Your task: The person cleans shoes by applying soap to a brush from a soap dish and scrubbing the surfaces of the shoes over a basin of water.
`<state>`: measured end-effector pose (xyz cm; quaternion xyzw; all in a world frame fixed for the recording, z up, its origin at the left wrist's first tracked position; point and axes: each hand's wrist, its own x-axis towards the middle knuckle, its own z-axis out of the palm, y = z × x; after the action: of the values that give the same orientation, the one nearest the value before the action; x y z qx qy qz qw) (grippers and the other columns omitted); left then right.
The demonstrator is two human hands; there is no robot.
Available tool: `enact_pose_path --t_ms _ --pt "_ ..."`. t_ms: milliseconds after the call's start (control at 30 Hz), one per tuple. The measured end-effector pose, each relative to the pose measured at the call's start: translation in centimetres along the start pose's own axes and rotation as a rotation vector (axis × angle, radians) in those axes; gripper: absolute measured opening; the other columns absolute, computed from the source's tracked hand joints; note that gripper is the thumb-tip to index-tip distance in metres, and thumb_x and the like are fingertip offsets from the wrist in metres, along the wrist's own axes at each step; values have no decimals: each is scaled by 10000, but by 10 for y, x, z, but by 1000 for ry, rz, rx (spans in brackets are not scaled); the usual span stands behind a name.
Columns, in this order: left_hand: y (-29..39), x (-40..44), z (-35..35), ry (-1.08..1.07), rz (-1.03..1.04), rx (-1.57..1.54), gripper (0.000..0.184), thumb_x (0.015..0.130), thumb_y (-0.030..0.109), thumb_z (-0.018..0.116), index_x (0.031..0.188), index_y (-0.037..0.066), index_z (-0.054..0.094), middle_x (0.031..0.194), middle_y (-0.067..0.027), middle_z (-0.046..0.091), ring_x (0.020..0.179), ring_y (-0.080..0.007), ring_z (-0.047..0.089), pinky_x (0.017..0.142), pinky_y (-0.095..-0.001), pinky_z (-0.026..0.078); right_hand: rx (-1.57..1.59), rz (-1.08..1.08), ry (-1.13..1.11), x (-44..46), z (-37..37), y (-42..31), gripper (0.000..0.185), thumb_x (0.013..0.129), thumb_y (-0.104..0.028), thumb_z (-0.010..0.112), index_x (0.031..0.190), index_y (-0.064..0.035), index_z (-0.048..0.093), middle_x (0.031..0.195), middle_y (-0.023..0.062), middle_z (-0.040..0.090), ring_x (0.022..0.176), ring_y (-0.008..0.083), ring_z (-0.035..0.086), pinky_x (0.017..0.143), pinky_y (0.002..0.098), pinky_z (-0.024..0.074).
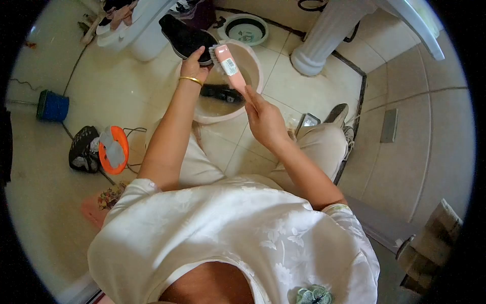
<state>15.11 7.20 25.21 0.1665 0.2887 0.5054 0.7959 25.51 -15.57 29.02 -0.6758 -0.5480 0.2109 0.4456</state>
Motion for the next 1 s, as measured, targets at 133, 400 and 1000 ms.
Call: enact_pose_path --t_ms 133,400,1000 --pt "-7 1 -10 -118 61 40 403 765 -54 588 1125 105 500 1057 -90 563 917 -292 578 767 -468 512 -87 32 39 33 5 -11 363 867 -147 487 1214 -38 490 861 284 572 819 431 565 701 436 456" --pt "5 2 -13 -65 -89 -29 458 737 -80 600 1149 98 512 1065 -79 581 952 -258 582 825 -427 496 -76 12 6 7 8 -9 379 891 -134 486 1235 22 459 990 278 586 873 277 618 751 302 450" --pt "-2 -13 7 -383 -2 140 369 760 -61 590 1110 47 538 1035 -89 600 939 -236 594 831 -381 502 -202 85 -68 10 -25 -21 370 893 -170 481 1219 7 475 999 282 573 936 347 595 794 330 451"
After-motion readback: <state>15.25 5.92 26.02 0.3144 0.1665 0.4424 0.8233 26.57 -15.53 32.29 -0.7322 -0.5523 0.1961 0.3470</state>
